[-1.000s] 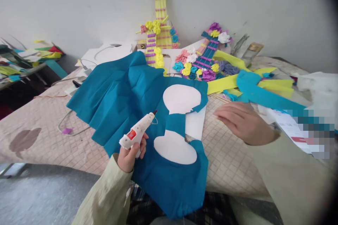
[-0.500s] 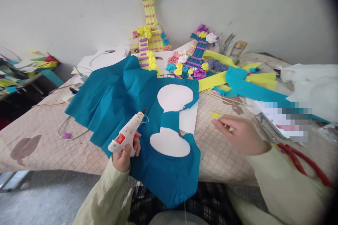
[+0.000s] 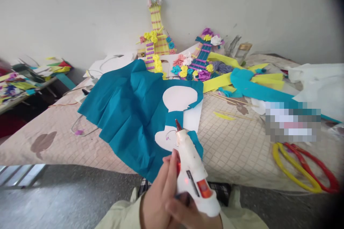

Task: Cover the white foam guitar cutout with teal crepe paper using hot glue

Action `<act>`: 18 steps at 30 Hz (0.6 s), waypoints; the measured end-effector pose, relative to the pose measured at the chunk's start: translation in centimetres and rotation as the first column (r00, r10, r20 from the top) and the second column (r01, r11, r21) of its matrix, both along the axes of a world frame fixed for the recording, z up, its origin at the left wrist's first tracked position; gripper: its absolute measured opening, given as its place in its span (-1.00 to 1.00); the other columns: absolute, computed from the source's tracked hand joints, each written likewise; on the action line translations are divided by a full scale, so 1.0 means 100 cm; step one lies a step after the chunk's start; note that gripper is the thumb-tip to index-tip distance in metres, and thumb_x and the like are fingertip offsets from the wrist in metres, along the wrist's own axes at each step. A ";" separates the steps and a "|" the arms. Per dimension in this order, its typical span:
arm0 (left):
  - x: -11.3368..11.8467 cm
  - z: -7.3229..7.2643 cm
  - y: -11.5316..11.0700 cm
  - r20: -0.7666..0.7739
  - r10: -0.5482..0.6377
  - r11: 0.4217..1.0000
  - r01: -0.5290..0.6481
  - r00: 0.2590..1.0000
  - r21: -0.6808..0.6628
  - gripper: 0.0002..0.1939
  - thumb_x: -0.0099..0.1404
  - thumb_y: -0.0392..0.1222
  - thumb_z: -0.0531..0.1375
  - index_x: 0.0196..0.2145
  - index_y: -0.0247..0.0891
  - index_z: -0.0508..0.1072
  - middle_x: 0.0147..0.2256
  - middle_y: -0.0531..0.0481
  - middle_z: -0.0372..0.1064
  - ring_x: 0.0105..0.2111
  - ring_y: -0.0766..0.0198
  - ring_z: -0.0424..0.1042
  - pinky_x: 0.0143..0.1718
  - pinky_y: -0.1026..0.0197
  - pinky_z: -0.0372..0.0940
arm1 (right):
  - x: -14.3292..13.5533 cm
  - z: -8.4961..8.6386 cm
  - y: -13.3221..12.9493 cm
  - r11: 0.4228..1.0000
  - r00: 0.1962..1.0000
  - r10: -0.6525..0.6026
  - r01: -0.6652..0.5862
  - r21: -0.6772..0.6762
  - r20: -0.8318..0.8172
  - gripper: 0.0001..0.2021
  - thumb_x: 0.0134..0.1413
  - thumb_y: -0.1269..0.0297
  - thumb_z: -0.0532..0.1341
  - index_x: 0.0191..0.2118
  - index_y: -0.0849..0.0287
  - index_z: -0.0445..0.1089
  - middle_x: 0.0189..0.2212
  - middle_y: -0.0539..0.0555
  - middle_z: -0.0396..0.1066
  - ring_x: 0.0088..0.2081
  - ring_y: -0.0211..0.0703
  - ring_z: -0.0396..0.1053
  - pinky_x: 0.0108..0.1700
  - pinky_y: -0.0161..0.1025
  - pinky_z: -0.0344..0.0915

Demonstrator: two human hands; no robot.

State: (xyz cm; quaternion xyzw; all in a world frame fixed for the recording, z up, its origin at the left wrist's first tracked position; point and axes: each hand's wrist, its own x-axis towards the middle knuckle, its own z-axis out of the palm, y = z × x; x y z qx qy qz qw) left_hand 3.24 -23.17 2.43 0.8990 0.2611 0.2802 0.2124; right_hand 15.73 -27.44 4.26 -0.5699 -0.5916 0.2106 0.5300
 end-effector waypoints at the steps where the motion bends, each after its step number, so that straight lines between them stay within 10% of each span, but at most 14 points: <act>1: 0.005 0.000 -0.003 -0.017 -0.009 1.000 0.010 1.000 0.029 -0.16 0.20 -0.19 0.02 0.24 -0.36 -0.48 0.19 -0.39 -0.11 0.14 -0.16 0.02 -0.03 -0.09 0.24 | -0.001 -0.007 -0.003 1.000 0.998 -0.022 0.022 -0.005 -0.057 -0.51 0.07 0.06 0.06 0.00 0.34 0.29 -0.24 0.18 0.46 -0.32 -0.18 0.44 -0.33 -0.29 0.43; 6: 0.006 0.033 0.008 -0.027 -0.240 0.971 0.240 0.971 -0.005 -0.28 0.20 -0.23 0.03 0.25 -0.27 -0.24 0.10 -0.27 0.12 0.06 0.03 0.20 -0.07 0.08 0.30 | 0.018 -0.034 -0.018 0.984 0.861 -0.161 0.179 -0.010 -0.483 -0.71 0.09 0.24 0.09 -0.04 0.07 0.28 -0.26 0.13 0.43 -0.23 -0.04 0.39 -0.29 -0.11 0.42; 10: -0.001 0.057 0.050 -0.152 -0.175 0.984 0.179 0.973 0.013 -0.58 0.23 -0.25 0.04 0.07 -0.15 0.20 -0.05 -0.12 0.32 -0.05 0.14 0.30 -0.05 0.07 0.26 | 0.043 -0.036 -0.024 0.940 0.707 -0.144 0.317 0.127 -0.693 -0.74 0.11 0.23 0.02 -0.10 0.09 0.28 -0.44 0.08 0.35 -0.37 -0.09 0.33 -0.36 -0.06 0.34; 18: 0.033 0.031 0.129 -0.558 -0.213 0.905 0.377 0.802 0.196 -0.24 -0.01 -0.07 0.22 0.13 -0.32 0.10 0.13 -0.21 0.10 0.12 -0.09 0.05 0.05 -0.15 0.06 | 0.055 -0.035 -0.034 0.939 0.638 -0.070 0.302 0.165 -0.767 -0.77 0.07 0.20 0.05 -0.17 0.11 0.32 -0.62 0.00 0.23 -0.52 -0.19 0.18 -0.45 -0.14 0.24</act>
